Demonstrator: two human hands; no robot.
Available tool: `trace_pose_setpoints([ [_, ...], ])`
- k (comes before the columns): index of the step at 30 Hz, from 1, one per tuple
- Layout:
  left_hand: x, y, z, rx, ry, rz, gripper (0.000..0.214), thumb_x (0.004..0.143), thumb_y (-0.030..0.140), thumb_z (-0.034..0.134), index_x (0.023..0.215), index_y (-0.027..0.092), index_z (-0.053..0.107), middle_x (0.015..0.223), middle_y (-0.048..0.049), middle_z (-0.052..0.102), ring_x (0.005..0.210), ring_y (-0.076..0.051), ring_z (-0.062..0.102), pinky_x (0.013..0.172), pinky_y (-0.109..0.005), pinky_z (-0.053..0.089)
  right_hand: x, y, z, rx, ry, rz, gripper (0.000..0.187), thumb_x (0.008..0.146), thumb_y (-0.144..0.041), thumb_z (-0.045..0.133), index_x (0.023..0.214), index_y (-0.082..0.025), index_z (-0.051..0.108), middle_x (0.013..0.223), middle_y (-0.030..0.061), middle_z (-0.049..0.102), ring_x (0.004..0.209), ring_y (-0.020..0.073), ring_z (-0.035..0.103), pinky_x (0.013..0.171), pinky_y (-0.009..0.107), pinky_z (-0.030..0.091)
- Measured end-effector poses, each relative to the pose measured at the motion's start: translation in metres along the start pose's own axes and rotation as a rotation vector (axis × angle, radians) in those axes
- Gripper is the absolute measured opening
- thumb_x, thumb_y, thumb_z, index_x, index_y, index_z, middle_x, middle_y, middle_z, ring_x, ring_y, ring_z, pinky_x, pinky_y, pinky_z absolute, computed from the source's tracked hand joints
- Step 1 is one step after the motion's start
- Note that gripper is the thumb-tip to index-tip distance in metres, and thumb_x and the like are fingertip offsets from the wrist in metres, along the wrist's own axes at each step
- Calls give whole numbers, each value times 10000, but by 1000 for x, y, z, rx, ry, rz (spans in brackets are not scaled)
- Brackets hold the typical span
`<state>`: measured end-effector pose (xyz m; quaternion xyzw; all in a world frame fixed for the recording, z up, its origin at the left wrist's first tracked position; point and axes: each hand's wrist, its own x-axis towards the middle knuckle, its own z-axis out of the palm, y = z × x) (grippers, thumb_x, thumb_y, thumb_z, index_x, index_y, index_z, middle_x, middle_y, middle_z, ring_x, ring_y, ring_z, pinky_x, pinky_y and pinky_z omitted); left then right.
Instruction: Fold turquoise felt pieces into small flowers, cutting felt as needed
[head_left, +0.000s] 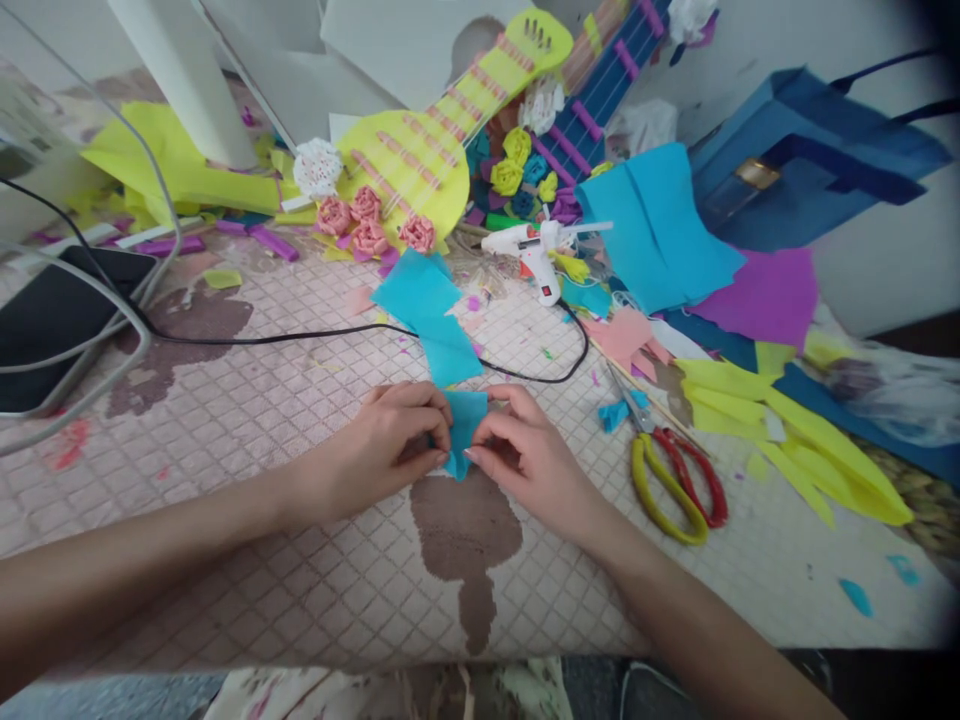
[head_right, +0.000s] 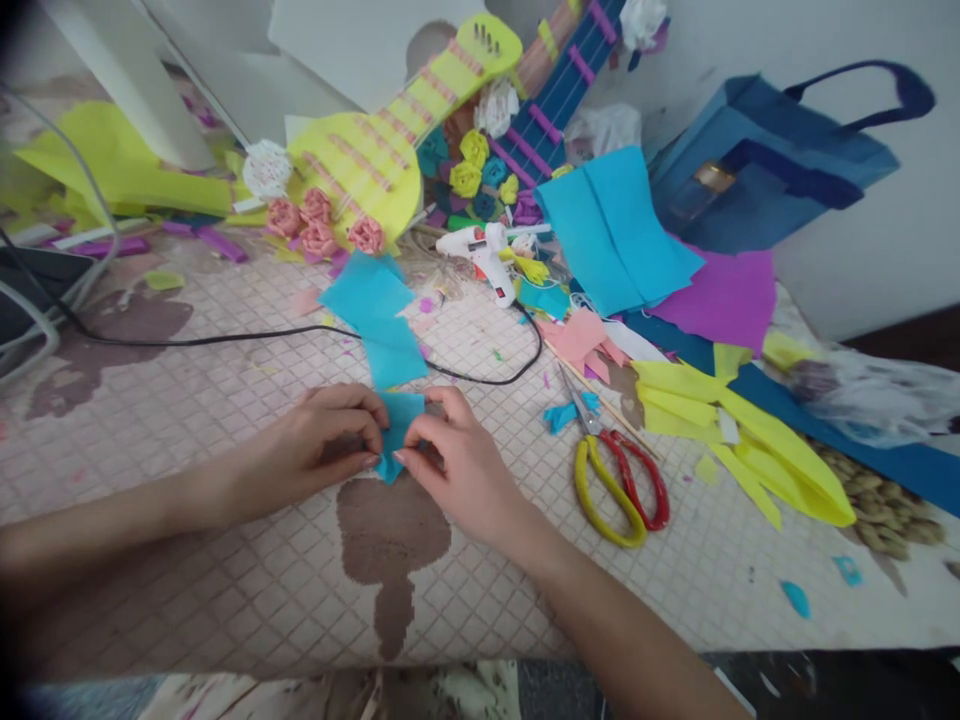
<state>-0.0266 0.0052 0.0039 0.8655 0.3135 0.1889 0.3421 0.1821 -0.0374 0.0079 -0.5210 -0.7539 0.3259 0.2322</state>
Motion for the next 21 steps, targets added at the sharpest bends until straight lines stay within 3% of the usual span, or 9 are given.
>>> trace_pose_setpoints([
  [5, 1, -1, -4, -2, -61, -7, 73, 836, 144, 573, 803, 187, 622, 1017, -17, 570, 993, -188, 541, 903, -379, 342, 0, 1, -7, 65, -93, -41, 75, 829, -129, 612, 789, -192, 611, 1251, 51, 416, 862, 125, 553, 786, 302, 469],
  [9, 0, -3, -8, -4, -128, 20, 73, 823, 144, 597, 793, 200, 634, 1069, -18, 560, 1061, -209, 514, 943, -397, 317, 0, 4, -16, 96, -190, -77, 90, 818, -121, 634, 768, -196, 636, 1269, 39, 410, 938, 139, 542, 807, 297, 469],
  [15, -1, -3, -11, -24, -136, 31, 77, 838, 154, 576, 792, 191, 626, 1085, -33, 557, 1071, -215, 512, 955, -413, 308, -1, 3, -18, 91, -208, -97, 101, 827, -116, 621, 769, -199, 622, 1267, 33, 417, 967, 143, 538, 841, 303, 466],
  [21, 0, -1, -2, 10, -47, -5, 74, 825, 137, 566, 790, 184, 610, 1029, -26, 582, 1010, -205, 543, 917, -401, 331, 1, 0, -8, 28, -94, -62, 108, 825, -90, 582, 817, -198, 580, 1235, 67, 447, 1099, 196, 520, 901, 351, 457],
])
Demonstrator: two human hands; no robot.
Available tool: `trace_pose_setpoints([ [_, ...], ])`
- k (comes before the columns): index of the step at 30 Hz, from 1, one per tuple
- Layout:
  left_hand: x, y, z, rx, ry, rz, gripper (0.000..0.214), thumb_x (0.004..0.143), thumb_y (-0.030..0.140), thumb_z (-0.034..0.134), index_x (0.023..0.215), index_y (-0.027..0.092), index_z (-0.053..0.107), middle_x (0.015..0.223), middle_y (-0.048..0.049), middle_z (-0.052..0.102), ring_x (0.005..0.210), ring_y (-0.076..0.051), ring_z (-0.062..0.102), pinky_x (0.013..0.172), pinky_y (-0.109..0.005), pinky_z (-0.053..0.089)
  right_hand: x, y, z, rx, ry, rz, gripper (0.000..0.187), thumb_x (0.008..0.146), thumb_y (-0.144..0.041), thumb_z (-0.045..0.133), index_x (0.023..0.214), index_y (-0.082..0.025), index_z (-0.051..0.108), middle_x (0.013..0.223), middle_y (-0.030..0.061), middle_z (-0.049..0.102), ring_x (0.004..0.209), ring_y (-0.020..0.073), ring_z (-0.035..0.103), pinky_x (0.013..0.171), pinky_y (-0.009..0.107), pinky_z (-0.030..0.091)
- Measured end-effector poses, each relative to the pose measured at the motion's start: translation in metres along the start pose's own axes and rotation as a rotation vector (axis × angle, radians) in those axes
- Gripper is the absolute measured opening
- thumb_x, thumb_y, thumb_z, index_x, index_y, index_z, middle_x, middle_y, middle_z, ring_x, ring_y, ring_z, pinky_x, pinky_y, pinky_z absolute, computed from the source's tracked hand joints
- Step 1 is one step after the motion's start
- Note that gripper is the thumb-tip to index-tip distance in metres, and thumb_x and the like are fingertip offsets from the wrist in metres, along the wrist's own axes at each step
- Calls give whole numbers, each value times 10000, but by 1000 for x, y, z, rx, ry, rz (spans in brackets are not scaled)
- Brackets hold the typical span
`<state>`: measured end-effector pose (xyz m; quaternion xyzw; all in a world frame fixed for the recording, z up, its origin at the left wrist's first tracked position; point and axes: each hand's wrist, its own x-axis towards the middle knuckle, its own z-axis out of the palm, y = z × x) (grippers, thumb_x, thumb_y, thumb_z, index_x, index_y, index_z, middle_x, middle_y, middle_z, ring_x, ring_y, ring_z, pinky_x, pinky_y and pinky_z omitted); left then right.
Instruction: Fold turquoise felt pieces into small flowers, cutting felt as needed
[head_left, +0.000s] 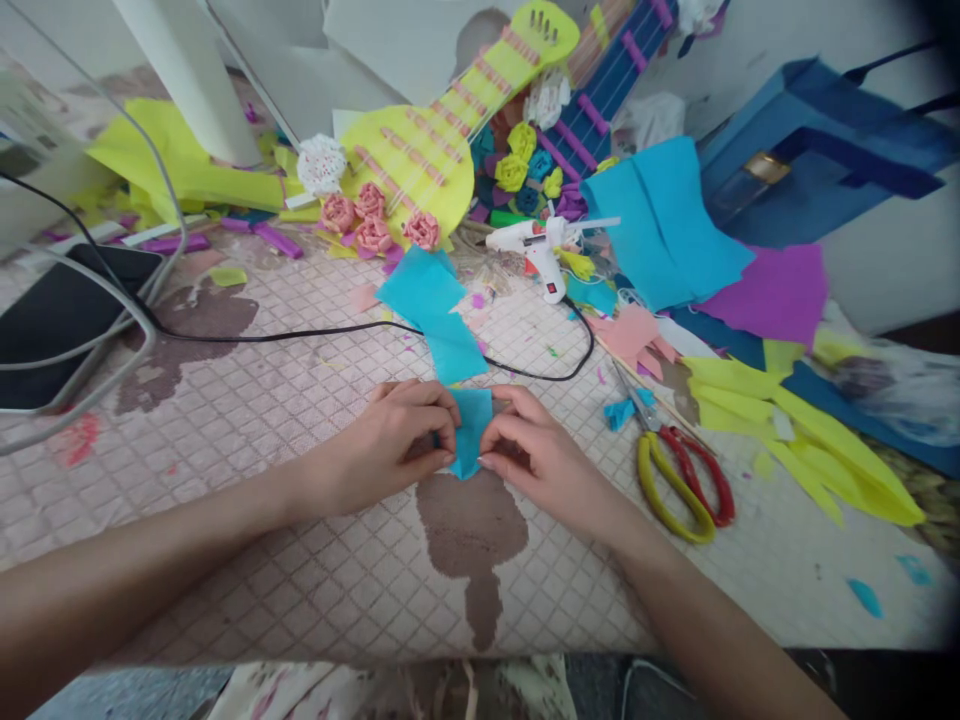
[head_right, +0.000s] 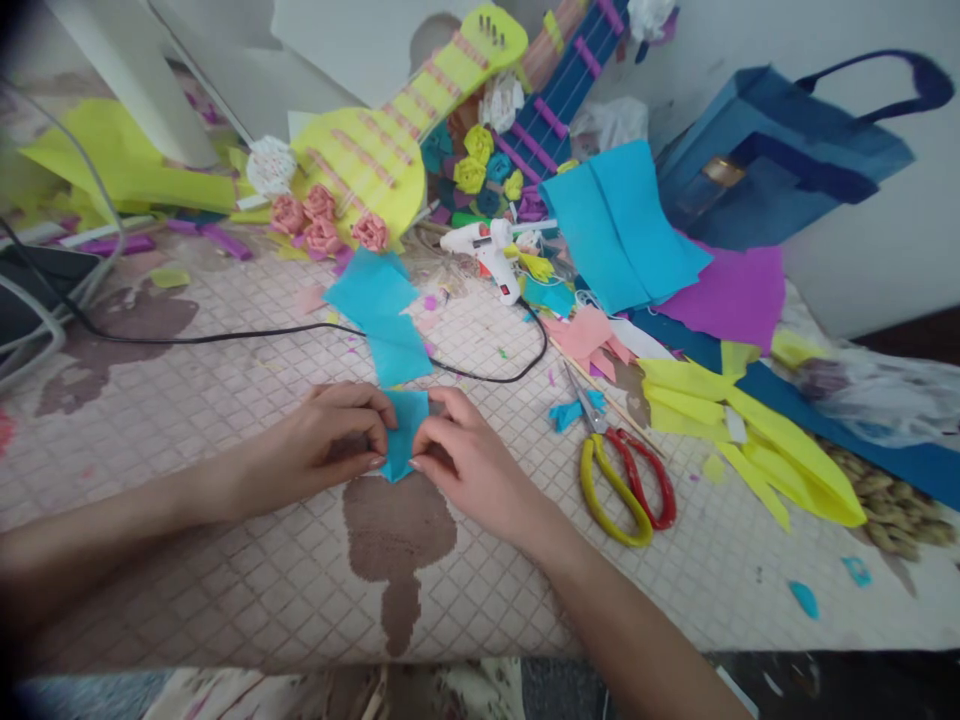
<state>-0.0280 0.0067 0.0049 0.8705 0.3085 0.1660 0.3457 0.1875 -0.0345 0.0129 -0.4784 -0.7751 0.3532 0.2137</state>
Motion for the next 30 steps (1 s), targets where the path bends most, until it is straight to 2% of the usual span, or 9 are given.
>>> trace_pose_setpoints([
  [5, 0, 0, 6, 45, 66, -19, 51, 830, 161, 573, 794, 181, 601, 1009, -34, 600, 986, -210, 545, 899, -402, 348, -1, 2, -1, 38, -14, 48, 91, 823, -130, 600, 869, -208, 584, 1282, 71, 427, 991, 175, 568, 805, 328, 501],
  [10, 1, 1, 7, 41, 65, -28, 52, 833, 168, 569, 794, 180, 600, 1008, -38, 609, 977, -209, 546, 904, -402, 351, -2, 4, -2, 6, -8, 36, 87, 842, -118, 574, 805, -196, 572, 1253, 77, 443, 1123, 207, 514, 875, 360, 472],
  [15, 1, 2, 6, 38, 60, -34, 54, 835, 168, 568, 790, 180, 595, 1008, -38, 608, 973, -209, 547, 901, -409, 349, -2, 1, 4, 7, 47, 27, 82, 838, -117, 575, 834, -198, 577, 1260, 84, 430, 1126, 205, 520, 879, 361, 480],
  [20, 1, 0, 6, 39, 64, -21, 54, 842, 172, 563, 796, 183, 589, 1009, -37, 601, 982, -206, 546, 899, -400, 348, -5, 1, -10, 104, -77, 73, 118, 814, -112, 592, 882, -208, 599, 1337, 77, 396, 1094, 193, 535, 766, 311, 536],
  [22, 1, -1, 6, 37, 65, -15, 51, 839, 167, 569, 795, 182, 590, 1009, -32, 599, 982, -203, 548, 906, -393, 347, -5, 2, -15, 109, -101, 45, 131, 812, -93, 590, 869, -209, 610, 1336, 67, 405, 1122, 194, 519, 796, 312, 527],
  [26, 0, 0, 6, 35, 64, -14, 44, 832, 157, 575, 802, 183, 592, 1019, -31, 597, 989, -203, 548, 921, -388, 346, -3, 2, -14, 67, -89, 15, 141, 824, -64, 568, 791, -195, 608, 1294, 58, 436, 1017, 165, 563, 872, 347, 490],
  [30, 0, 2, 6, 37, 69, -26, 55, 830, 152, 570, 787, 180, 590, 1004, -34, 604, 987, -209, 547, 919, -400, 343, -2, 0, -4, 10, -13, 11, 127, 830, -75, 561, 807, -198, 584, 1279, 76, 442, 1189, 215, 477, 940, 383, 446],
])
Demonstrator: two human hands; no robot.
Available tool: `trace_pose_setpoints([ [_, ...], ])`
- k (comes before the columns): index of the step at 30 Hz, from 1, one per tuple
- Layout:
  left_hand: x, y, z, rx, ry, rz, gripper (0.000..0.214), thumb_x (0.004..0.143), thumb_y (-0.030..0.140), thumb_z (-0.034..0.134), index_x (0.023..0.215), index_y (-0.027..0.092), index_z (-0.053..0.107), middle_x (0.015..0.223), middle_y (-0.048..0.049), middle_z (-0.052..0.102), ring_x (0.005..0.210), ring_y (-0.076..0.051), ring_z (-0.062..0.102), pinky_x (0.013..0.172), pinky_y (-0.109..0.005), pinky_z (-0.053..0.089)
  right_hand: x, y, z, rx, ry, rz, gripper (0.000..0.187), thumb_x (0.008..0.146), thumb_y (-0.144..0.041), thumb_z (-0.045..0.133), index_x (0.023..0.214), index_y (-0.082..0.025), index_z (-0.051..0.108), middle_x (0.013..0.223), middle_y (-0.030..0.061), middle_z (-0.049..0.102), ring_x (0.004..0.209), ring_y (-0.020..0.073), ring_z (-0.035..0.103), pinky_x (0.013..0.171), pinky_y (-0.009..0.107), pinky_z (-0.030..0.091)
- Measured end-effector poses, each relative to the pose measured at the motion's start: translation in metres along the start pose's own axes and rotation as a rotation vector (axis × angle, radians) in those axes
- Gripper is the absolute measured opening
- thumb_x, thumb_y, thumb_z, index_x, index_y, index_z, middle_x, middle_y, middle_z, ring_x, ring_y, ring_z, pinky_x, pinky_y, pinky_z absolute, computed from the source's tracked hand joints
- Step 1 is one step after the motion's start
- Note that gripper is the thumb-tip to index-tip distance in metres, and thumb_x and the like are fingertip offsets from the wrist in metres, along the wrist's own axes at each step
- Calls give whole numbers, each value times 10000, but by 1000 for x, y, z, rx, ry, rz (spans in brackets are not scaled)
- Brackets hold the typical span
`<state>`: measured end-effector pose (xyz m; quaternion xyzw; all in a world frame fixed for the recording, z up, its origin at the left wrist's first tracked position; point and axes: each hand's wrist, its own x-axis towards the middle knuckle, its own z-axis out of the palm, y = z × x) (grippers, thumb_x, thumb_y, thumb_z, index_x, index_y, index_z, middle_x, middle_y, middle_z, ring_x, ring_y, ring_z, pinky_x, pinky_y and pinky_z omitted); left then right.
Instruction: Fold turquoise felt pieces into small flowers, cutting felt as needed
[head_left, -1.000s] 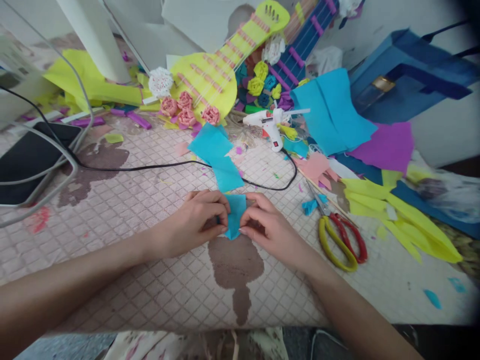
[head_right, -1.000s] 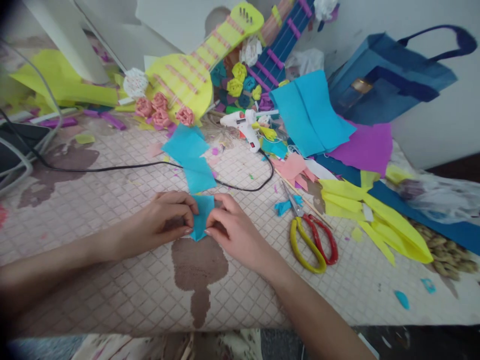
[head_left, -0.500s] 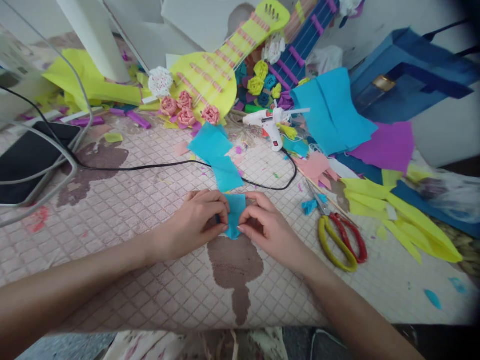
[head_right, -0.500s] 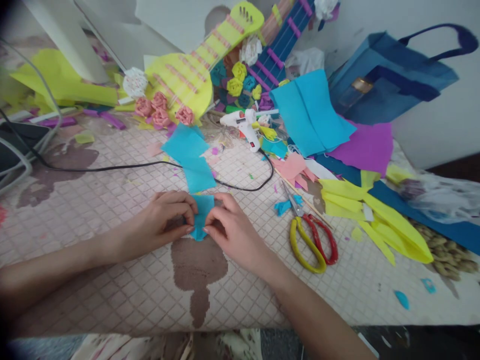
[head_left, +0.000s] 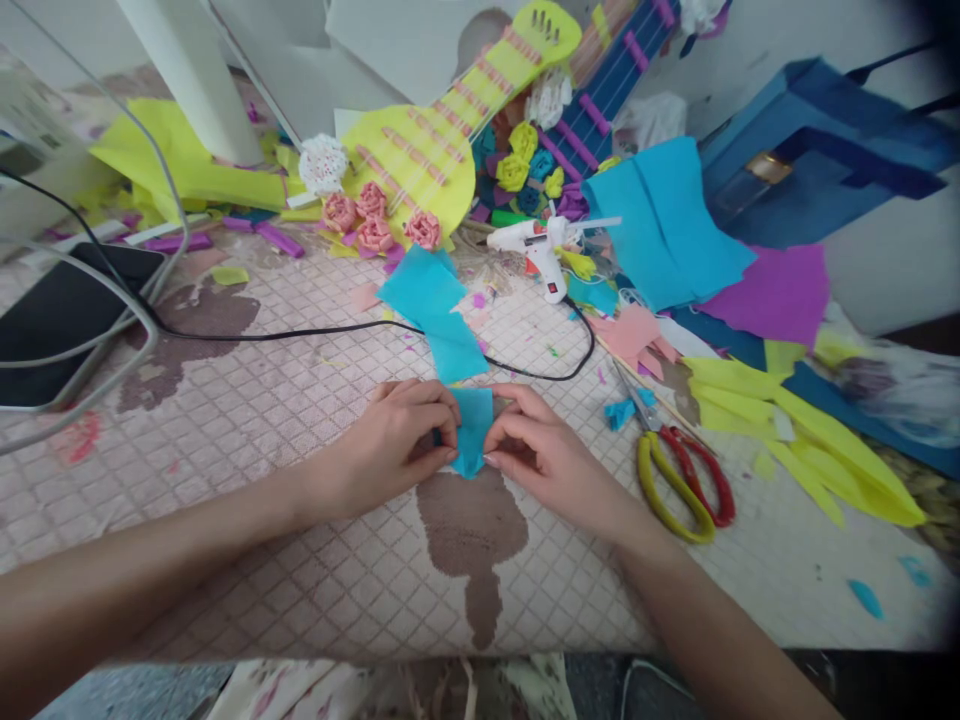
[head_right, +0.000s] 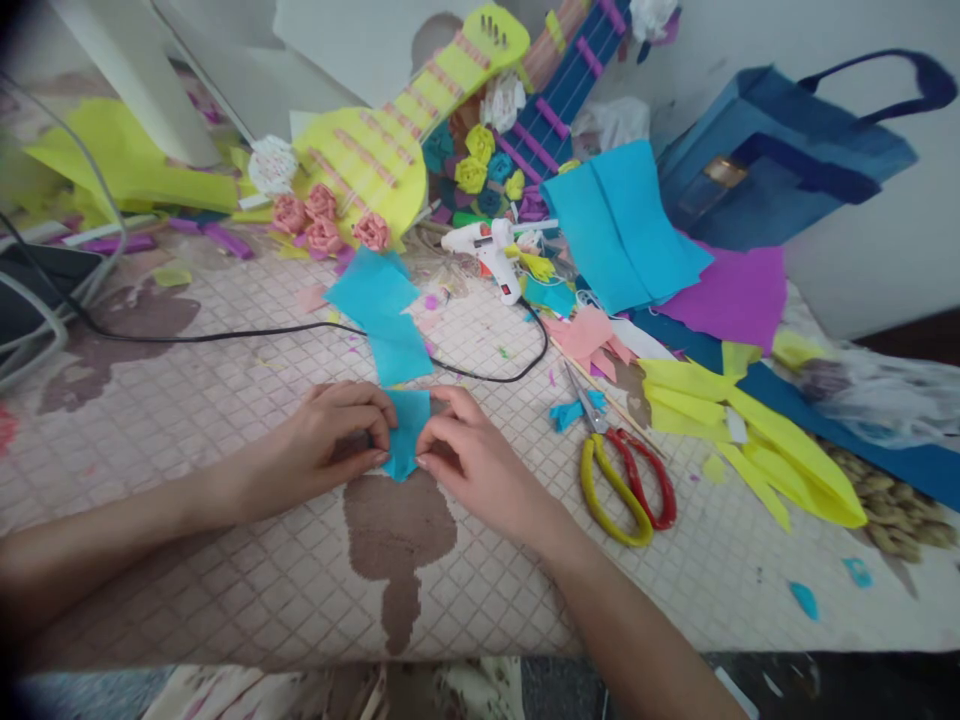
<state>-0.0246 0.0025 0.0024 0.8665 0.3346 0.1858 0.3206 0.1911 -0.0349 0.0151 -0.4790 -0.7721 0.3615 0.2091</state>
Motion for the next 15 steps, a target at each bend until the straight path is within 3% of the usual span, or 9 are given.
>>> trace_pose_setpoints([
  [7, 2, 1, 1, 3, -1, 5, 64, 833, 145, 563, 779, 172, 584, 984, -34, 605, 965, -200, 554, 900, -405, 351, 1, -2, 13, -52, 101, 5, 116, 833, -94, 550, 818, -209, 548, 1241, 88, 445, 1146, 217, 503, 922, 401, 450],
  [15, 2, 2, 3, 7, 15, -22, 61, 817, 148, 583, 763, 176, 587, 976, -35, 610, 964, -207, 551, 913, -415, 358, -1, 0, 8, -16, 56, 19, 107, 838, -98, 553, 841, -205, 562, 1278, 88, 428, 1181, 219, 481, 932, 394, 449],
])
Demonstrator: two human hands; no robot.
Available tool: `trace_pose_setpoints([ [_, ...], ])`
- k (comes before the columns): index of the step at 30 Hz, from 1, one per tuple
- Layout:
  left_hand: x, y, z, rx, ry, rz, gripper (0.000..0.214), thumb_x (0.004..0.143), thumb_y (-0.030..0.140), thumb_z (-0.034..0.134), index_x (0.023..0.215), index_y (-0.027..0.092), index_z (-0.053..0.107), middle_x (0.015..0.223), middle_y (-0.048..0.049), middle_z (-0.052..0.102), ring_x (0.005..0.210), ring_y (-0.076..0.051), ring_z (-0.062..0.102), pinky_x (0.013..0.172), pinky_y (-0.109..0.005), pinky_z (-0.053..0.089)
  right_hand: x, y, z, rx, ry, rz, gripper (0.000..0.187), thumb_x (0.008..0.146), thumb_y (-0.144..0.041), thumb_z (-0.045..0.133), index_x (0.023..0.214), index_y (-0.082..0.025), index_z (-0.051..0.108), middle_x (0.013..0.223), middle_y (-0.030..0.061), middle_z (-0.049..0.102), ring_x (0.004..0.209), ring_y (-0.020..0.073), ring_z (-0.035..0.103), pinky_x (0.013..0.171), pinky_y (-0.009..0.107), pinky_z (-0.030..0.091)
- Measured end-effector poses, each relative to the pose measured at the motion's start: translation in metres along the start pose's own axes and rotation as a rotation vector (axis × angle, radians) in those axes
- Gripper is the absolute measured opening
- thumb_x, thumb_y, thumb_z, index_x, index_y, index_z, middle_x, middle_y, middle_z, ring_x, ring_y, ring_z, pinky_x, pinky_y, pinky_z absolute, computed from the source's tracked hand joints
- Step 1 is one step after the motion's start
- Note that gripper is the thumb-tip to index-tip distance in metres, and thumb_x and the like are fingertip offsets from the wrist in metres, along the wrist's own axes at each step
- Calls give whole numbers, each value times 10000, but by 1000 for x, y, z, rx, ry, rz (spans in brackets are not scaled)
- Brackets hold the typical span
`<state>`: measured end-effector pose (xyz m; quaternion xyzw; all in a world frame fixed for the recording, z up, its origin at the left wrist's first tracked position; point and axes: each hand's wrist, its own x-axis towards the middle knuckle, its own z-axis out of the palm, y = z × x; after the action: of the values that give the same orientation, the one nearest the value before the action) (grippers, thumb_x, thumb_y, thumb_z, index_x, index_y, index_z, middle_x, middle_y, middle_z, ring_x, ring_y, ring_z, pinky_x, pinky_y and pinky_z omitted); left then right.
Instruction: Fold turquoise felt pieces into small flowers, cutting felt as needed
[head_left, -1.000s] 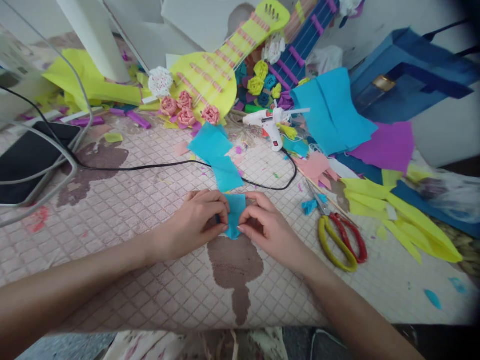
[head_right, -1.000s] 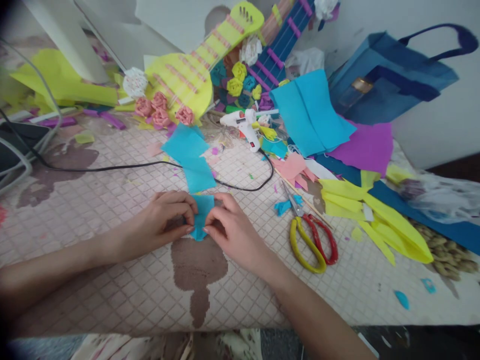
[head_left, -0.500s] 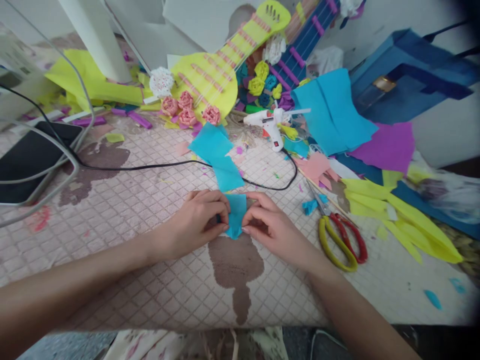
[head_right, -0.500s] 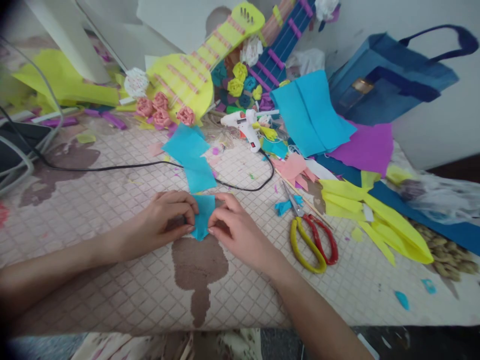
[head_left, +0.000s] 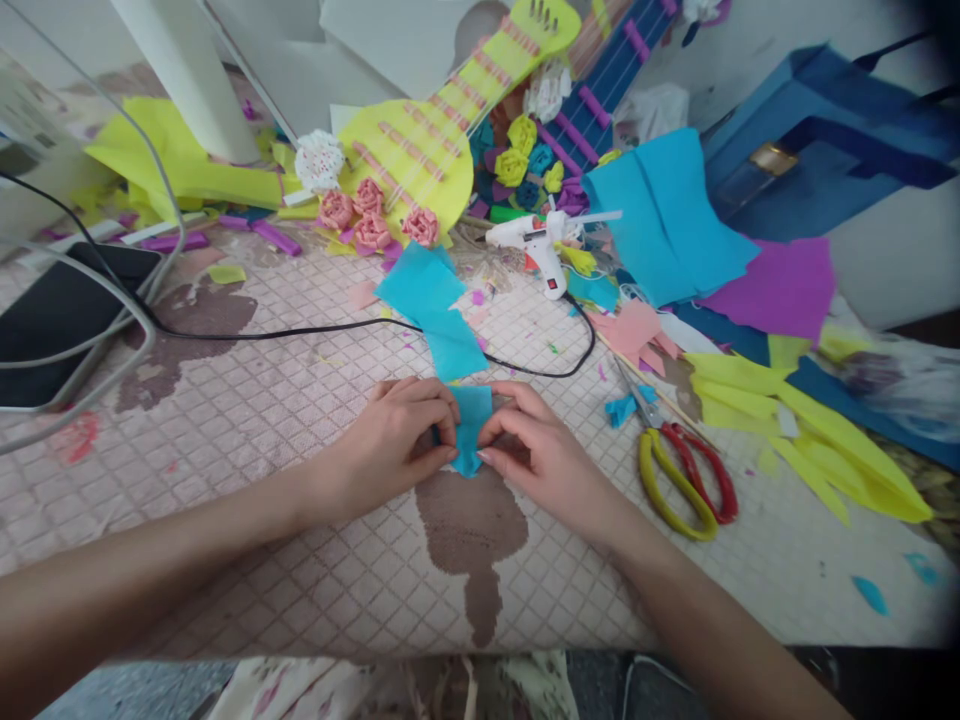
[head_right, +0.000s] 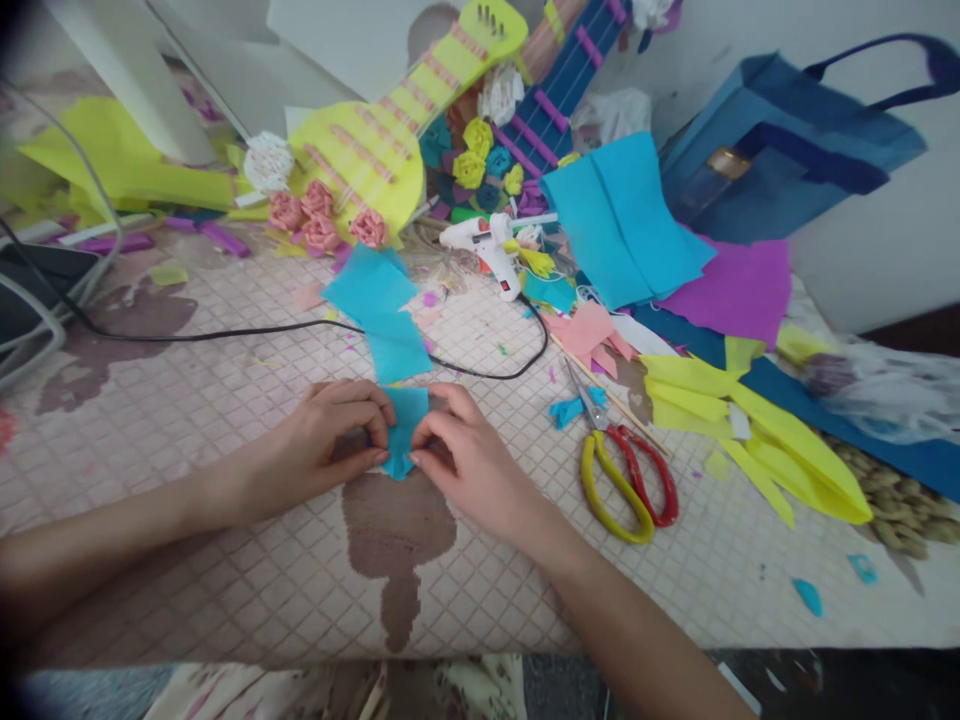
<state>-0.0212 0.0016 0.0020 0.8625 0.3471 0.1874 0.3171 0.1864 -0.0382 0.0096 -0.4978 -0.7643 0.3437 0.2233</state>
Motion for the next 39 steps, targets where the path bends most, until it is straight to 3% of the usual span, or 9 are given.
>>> trace_pose_setpoints([
  [4, 0, 1, -1, -9, -2, -17, 58, 794, 132, 607, 756, 172, 589, 977, -34, 613, 966, -211, 552, 903, -413, 362, 0, 0, -2, 2, -30, 20, 96, 853, -109, 545, 816, -197, 553, 1309, 88, 414, 1092, 194, 536, 902, 379, 465],
  [8, 0, 2, -2, -3, -17, -29, 66, 790, 119, 603, 749, 170, 595, 968, -34, 613, 951, -206, 551, 910, -418, 360, 1, -1, 3, -37, 18, -6, 100, 851, -104, 539, 826, -201, 541, 1268, 97, 441, 1176, 218, 484, 917, 388, 454],
  [14, 2, 4, -1, 5, -7, -33, 71, 791, 123, 603, 743, 175, 595, 956, -29, 614, 952, -207, 551, 907, -421, 361, 2, -3, 9, -51, 86, -28, 120, 822, -90, 545, 806, -208, 530, 1226, 96, 462, 1106, 221, 527, 851, 382, 489],
  [39, 3, 2, 1, 23, -6, -44, 91, 764, 107, 638, 793, 177, 589, 889, -7, 590, 921, -205, 544, 852, -378, 350, 2, -5, 12, -75, 118, -18, 160, 783, -63, 573, 801, -207, 505, 1189, 79, 458, 1097, 215, 520, 868, 362, 487],
])
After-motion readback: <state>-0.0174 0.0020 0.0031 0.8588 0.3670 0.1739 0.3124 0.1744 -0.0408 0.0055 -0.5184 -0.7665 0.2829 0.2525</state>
